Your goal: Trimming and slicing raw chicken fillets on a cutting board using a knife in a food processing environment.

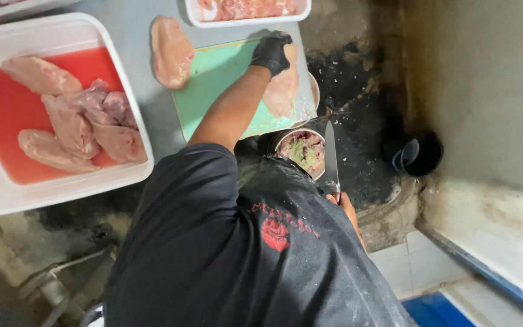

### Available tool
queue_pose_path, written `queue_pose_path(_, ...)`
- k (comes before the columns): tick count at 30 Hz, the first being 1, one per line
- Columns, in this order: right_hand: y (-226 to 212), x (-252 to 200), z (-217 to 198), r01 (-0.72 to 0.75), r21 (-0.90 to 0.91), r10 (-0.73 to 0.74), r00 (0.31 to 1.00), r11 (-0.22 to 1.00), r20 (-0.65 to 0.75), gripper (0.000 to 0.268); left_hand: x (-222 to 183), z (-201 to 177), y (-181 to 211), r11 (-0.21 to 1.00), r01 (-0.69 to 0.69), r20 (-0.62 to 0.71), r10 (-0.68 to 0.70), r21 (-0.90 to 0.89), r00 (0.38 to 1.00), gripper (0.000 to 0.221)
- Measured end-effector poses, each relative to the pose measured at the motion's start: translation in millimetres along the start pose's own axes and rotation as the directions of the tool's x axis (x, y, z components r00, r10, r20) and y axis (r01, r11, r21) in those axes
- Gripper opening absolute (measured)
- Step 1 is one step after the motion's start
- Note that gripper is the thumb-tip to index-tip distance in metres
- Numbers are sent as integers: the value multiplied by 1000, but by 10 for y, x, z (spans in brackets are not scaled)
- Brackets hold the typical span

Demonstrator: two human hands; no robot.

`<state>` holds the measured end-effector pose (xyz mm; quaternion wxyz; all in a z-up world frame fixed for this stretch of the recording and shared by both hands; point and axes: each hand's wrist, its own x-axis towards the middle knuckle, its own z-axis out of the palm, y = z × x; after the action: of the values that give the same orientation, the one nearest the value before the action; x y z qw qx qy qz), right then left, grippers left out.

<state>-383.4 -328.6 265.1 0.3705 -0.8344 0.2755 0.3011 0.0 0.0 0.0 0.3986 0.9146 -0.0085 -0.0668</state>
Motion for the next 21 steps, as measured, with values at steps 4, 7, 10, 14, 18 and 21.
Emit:
queue_pose_path(4, -161, 141, 49, 33, -64, -32, 999, 997, 19, 30, -50, -33, 42, 998, 47, 22, -46, -44, 999, 72)
queue_pose_path(7, -292, 255, 39, 74, -110, -73, 997, 991, 15, 31, -266, -330, 155, 979, 200, 122, -194, -41, 973, 94)
queue_pose_path(10, -320, 346, 1, 119, -153, -116, 993, 981, 27, 32, -704, -578, 255, 965, 184, 12, -185, -184, 983, 77)
queue_pose_path(14, -475, 531, 78, 165, -186, -159, 986, 969, 48, 35, -1369, -1166, 458, 958, 126, -17, -134, -257, 991, 70)
queue_pose_path(18, -396, 1203, 243, 247, -311, -237, 969, 918, 70, 35, -1906, -1910, 494, 991, 105, -43, -109, -81, 993, 70)
queue_pose_path(21, -478, 1458, 389, 250, -271, -240, 968, 930, 68, 33, -1972, -2636, -28, 989, 1, -142, -22, -151, 990, 77)
